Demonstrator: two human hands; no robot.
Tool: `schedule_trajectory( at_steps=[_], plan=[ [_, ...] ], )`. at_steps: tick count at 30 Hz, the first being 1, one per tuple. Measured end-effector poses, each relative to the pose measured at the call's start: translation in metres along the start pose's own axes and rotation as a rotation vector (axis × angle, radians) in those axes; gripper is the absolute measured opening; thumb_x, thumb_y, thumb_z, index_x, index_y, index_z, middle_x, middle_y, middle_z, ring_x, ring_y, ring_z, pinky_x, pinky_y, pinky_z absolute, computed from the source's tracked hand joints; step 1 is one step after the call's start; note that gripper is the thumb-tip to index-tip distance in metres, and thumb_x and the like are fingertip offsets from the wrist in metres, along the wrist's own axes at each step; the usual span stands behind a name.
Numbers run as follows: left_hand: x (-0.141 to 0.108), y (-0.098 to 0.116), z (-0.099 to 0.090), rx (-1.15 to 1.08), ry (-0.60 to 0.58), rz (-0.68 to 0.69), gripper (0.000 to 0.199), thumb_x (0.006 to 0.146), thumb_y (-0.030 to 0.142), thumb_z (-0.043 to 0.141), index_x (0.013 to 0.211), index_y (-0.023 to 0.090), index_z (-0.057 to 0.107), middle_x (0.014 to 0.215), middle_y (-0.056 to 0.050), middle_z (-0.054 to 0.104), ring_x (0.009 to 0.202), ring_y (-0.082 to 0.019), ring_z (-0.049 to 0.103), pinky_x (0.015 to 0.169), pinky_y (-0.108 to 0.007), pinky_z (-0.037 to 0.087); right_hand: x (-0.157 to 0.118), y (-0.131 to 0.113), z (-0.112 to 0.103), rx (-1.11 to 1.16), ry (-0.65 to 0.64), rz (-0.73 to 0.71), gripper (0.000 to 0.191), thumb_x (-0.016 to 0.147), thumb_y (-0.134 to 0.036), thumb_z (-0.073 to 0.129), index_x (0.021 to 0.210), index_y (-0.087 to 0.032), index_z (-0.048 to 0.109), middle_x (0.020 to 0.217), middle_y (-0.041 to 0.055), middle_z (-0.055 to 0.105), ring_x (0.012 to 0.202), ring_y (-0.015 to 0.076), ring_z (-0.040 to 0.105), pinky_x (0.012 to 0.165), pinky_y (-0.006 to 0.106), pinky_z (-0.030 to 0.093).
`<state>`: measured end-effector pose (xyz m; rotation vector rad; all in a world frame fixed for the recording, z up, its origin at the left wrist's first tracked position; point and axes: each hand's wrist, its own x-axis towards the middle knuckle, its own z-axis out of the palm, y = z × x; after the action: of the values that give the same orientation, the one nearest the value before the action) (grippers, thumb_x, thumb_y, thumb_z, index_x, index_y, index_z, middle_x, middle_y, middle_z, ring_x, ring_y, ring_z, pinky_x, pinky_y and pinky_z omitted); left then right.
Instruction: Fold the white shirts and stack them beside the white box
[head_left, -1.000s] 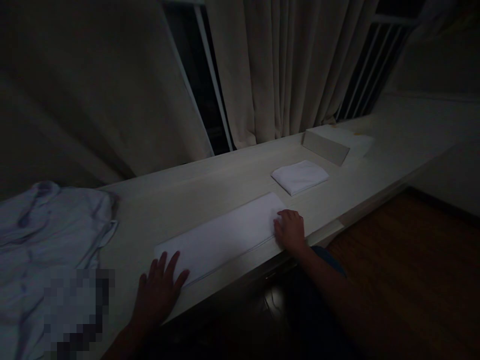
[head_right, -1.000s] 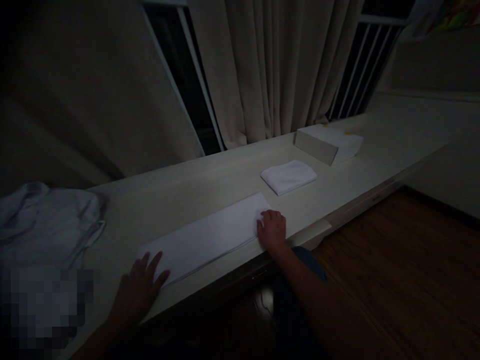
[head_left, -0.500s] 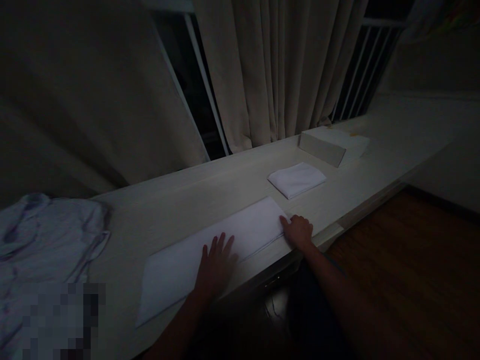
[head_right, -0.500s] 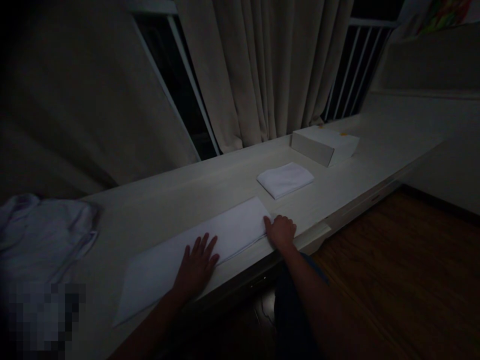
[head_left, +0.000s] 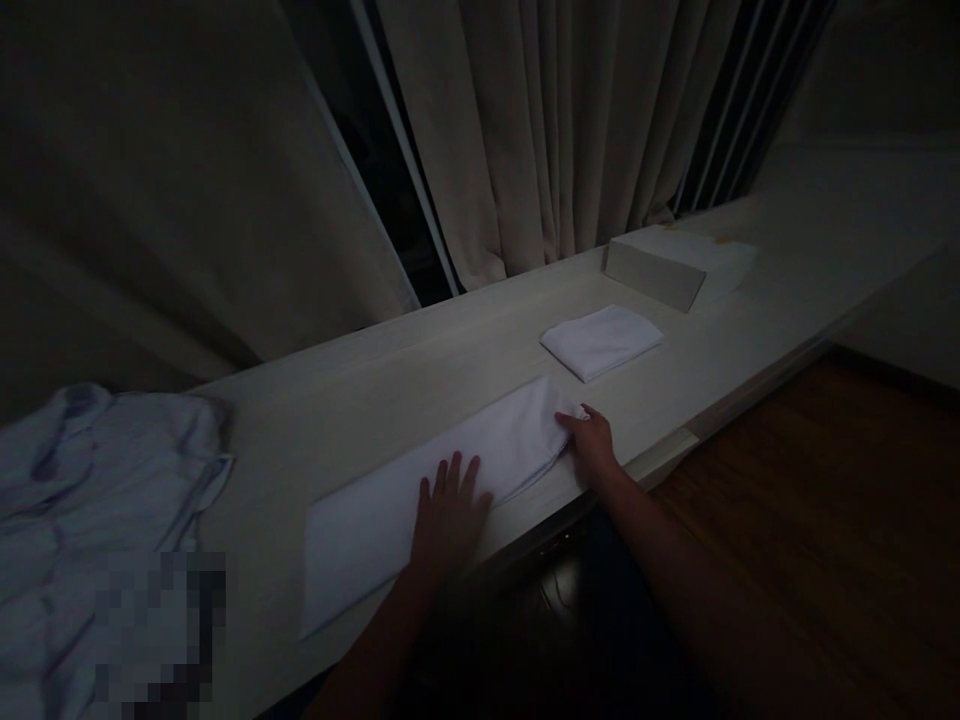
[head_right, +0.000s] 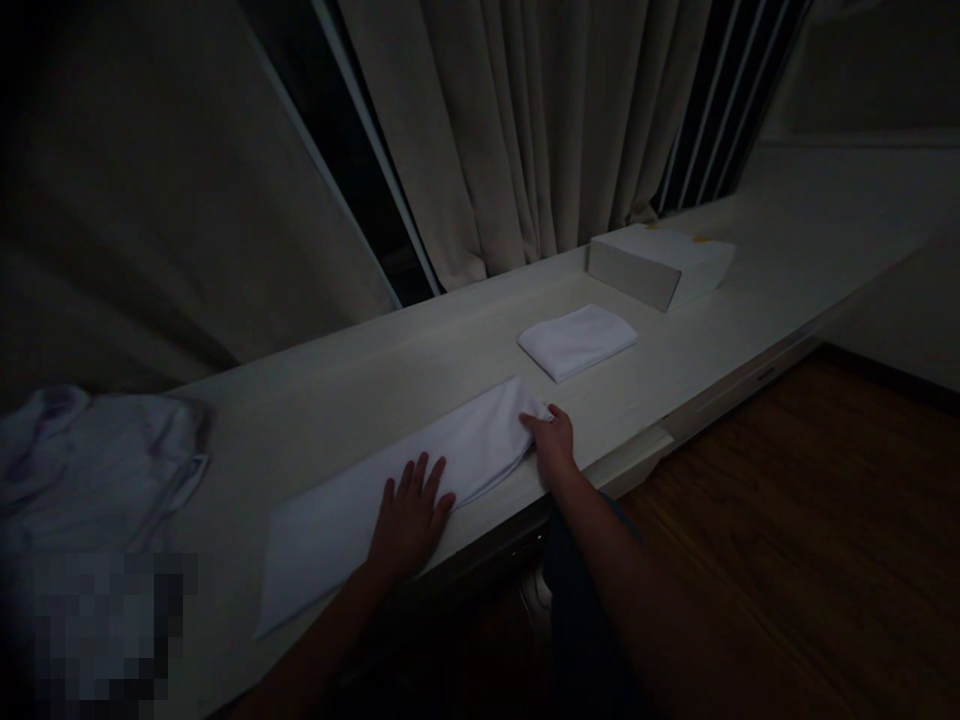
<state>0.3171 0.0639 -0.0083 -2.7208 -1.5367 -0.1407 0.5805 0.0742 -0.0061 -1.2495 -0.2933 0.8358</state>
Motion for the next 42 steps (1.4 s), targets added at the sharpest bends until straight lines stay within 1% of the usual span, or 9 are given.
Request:
schedule_trajectory(
  at_steps=[3, 5, 10, 14, 21, 25, 30, 36, 42],
  plan=[
    [0.006, 0.017, -0.003, -0.041, -0.03, -0.033, 0.066, 0.093, 0.058, 0.02, 0.152, 0.027, 0.022, 0.161, -0.008, 0.014, 0.147, -0.032, 0.013, 0.116, -0.057, 0.013, -0.006, -0.002, 0.003, 0.199, -0.124, 0.077, 0.04, 0.056, -0.02, 0.08, 0.091, -0.014, 0.064, 0.094, 0.008, 0.073, 0.084, 0.0218, 0.068, 0.077, 0.033, 0.055],
    [0.014, 0.023, -0.008, -0.084, -0.073, -0.068, 0.067, 0.092, 0.06, 0.021, 0.151, 0.027, 0.025, 0.16, -0.009, 0.017, 0.147, -0.032, 0.016, 0.115, -0.057, 0.015, -0.006, -0.001, 0.002, 0.212, -0.133, 0.041, 0.037, 0.056, -0.018, 0.08, 0.091, -0.015, 0.066, 0.091, 0.0054, 0.073, 0.081, 0.0199, 0.068, 0.075, 0.031, 0.055],
    [0.045, 0.011, -0.015, -0.095, 0.0, -0.136, 0.075, 0.092, 0.061, 0.018, 0.148, 0.013, 0.03, 0.159, -0.014, 0.021, 0.147, -0.029, 0.018, 0.116, -0.05, 0.017, 0.0, 0.004, -0.002, 0.28, -0.14, 0.013, 0.037, 0.063, -0.018, 0.075, 0.099, -0.018, 0.065, 0.091, 0.0014, 0.073, 0.079, 0.0175, 0.068, 0.074, 0.03, 0.057],
    [0.059, -0.001, -0.001, -0.038, -0.017, -0.12, 0.082, 0.089, 0.066, 0.02, 0.15, 0.011, 0.023, 0.16, -0.014, 0.017, 0.147, -0.03, 0.014, 0.117, -0.052, 0.014, 0.003, 0.002, 0.002, 0.45, -0.123, 0.152, 0.033, 0.068, -0.016, 0.073, 0.1, -0.017, 0.064, 0.096, 0.0037, 0.073, 0.086, 0.0193, 0.069, 0.079, 0.033, 0.058],
    [0.063, 0.011, 0.014, -0.04, -0.019, -0.079, 0.084, 0.089, 0.066, 0.018, 0.152, 0.012, 0.016, 0.161, -0.013, 0.012, 0.148, -0.029, 0.01, 0.118, -0.051, 0.012, 0.004, -0.002, 0.005, 0.463, -0.079, 0.268, 0.037, 0.069, -0.015, 0.073, 0.105, -0.015, 0.064, 0.101, 0.0071, 0.073, 0.088, 0.0217, 0.07, 0.082, 0.037, 0.058],
    [0.066, 0.017, 0.011, -0.047, -0.019, -0.084, 0.084, 0.089, 0.067, 0.016, 0.152, 0.011, 0.016, 0.161, -0.014, 0.011, 0.148, -0.03, 0.009, 0.117, -0.052, 0.011, 0.006, 0.001, 0.004, 0.389, -0.018, 0.137, 0.033, 0.075, -0.025, 0.069, 0.106, -0.015, 0.063, 0.104, 0.0069, 0.072, 0.098, 0.0207, 0.067, 0.088, 0.037, 0.055],
    [0.069, 0.022, 0.01, -0.047, -0.015, -0.076, 0.084, 0.089, 0.066, 0.014, 0.152, 0.01, 0.019, 0.16, -0.016, 0.01, 0.148, -0.032, 0.009, 0.117, -0.053, 0.012, 0.005, -0.004, 0.005, 0.253, -0.092, -0.032, 0.038, 0.078, -0.039, 0.066, 0.109, -0.018, 0.059, 0.11, 0.0073, 0.07, 0.105, 0.0201, 0.066, 0.088, 0.037, 0.055],
    [0.071, 0.026, 0.01, -0.065, 0.016, -0.087, 0.083, 0.09, 0.065, 0.015, 0.151, 0.01, 0.02, 0.16, -0.016, 0.012, 0.148, -0.032, 0.01, 0.116, -0.053, 0.012, -0.003, -0.024, 0.01, 0.206, -0.104, -0.06, 0.038, 0.078, -0.042, 0.063, 0.107, -0.018, 0.059, 0.111, 0.009, 0.069, 0.104, 0.0211, 0.066, 0.085, 0.037, 0.056],
    [0.083, 0.04, 0.004, -0.278, 0.039, -0.102, 0.082, 0.09, 0.062, 0.024, 0.148, 0.005, 0.026, 0.158, -0.02, 0.017, 0.147, -0.034, 0.013, 0.117, -0.057, 0.007, -0.043, -0.063, 0.057, -0.027, -0.255, -0.209, 0.028, 0.081, -0.035, 0.063, 0.104, -0.019, 0.067, 0.111, 0.006, 0.069, 0.112, 0.0224, 0.061, 0.101, 0.038, 0.044]
  ],
)
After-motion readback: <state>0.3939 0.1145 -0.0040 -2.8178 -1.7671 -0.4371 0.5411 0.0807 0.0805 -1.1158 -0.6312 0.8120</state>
